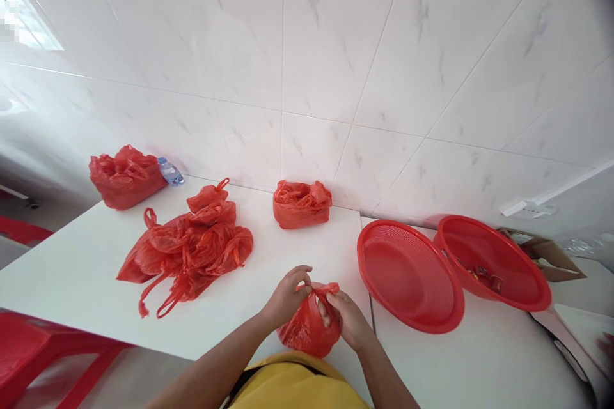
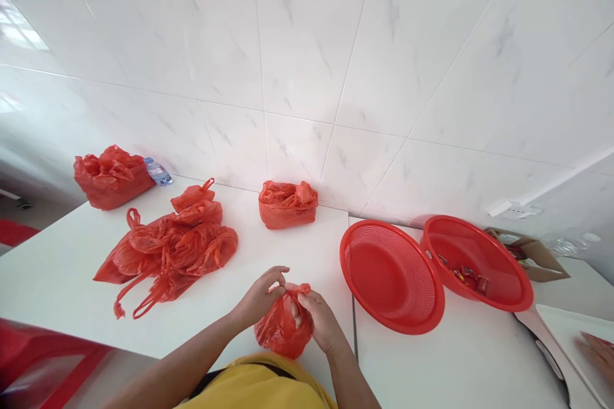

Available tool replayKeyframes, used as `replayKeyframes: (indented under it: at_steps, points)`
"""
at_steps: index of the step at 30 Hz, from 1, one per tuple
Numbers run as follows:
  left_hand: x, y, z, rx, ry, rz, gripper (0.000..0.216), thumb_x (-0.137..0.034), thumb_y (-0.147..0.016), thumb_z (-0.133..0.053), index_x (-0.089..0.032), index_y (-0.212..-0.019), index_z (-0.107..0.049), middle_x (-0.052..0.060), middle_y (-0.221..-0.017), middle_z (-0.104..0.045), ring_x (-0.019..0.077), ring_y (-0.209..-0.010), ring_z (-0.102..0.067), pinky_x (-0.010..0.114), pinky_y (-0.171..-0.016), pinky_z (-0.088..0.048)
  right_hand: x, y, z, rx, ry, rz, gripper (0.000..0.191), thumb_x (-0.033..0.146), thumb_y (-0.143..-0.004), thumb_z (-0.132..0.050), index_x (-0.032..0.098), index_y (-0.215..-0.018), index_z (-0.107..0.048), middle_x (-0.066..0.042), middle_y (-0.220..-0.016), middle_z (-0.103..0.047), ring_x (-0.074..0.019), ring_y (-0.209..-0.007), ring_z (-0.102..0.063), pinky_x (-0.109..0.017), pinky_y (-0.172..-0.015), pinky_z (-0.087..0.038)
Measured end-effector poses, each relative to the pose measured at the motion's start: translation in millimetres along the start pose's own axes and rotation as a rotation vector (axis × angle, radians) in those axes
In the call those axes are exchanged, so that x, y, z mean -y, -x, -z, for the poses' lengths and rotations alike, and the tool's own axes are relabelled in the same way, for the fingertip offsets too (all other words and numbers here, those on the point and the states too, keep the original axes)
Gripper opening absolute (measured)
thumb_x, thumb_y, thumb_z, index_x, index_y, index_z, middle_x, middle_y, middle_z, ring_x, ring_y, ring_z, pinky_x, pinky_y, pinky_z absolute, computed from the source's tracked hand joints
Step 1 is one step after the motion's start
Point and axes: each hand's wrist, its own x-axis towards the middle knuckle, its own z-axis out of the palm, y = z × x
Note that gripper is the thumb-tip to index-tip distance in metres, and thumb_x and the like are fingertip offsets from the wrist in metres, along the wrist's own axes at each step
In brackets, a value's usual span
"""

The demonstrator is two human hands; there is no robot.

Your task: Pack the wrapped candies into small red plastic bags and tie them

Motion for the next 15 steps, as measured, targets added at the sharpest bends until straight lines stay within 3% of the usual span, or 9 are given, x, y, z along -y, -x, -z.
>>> replayKeyframes:
  at_steps: [3, 6, 9, 11, 15]
  points:
    - [5.6, -0.2, -1.7, 0.141, 0.201, 0.146, 0.013, -0.032, -0.084, -0.049, -0.021, -0.078, -0.05, 0.003, -0.087, -0.064, 0.0175, -0.083, -0.058, 0.031, -0.076, -0.044, -1.0, 0.7, 3.7, 0.005, 0.002, 0.012, 0.045, 0.056, -0.084, -0.048, 0.018, -0.094, -0.07, 0.0, -0.068, -0.056, -0.0115, -0.058, -0.046, -0.027, -0.064, -0.04]
    - [6.3, 0.3, -3.9, 0.157, 0.228, 0.215, 0.017, -0.036, -0.082, -0.05, -0.021, -0.076, -0.048, -0.003, -0.067, -0.057, 0.0141, -0.066, -0.052, 0.027, -0.064, -0.041, -2.4, -3.8, 6.2, -0.076, 0.186, 0.037, 0.03, 0.043, -0.077, -0.062, 0.022, -0.098, -0.068, 0.003, -0.067, -0.055, -0.0124, -0.06, -0.047, -0.027, -0.062, -0.04]
    - [5.2, -0.1, -4.7, 0.14, 0.159, 0.219, 0.011, -0.031, -0.08, -0.048, -0.021, -0.076, -0.048, -0.003, -0.066, -0.058, 0.0143, -0.065, -0.052, 0.026, -0.062, -0.039, -6.7, -11.1, 7.8, -0.226, 0.474, 0.056, 0.031, 0.035, -0.072, -0.064, 0.026, -0.102, -0.064, 0.005, -0.066, -0.054, -0.0139, -0.061, -0.049, -0.026, -0.058, -0.038]
    - [4.6, 0.1, -4.8, 0.153, 0.094, 0.213, 0.006, -0.026, -0.078, -0.047, -0.021, -0.076, -0.05, -0.003, -0.067, -0.059, 0.0143, -0.065, -0.053, 0.026, -0.061, -0.039, -11.3, -15.6, 8.4, -0.302, 0.646, 0.052, 0.02, 0.034, -0.075, -0.06, 0.026, -0.092, -0.066, 0.003, -0.064, -0.058, -0.0157, -0.061, -0.052, -0.027, -0.059, -0.038]
    - [4.6, 4.1, -6.9, 0.161, 0.009, 0.218, 0.006, -0.021, -0.07, -0.054, -0.02, -0.076, -0.055, -0.004, -0.065, -0.057, 0.0133, -0.062, -0.051, 0.025, -0.057, -0.037, -20.6, -20.3, 8.8, -0.315, 0.743, 0.08, 0.017, 0.029, -0.078, -0.051, 0.026, -0.076, -0.068, -0.001, -0.073, -0.069, -0.0202, -0.071, -0.06, -0.032, -0.066, -0.042]
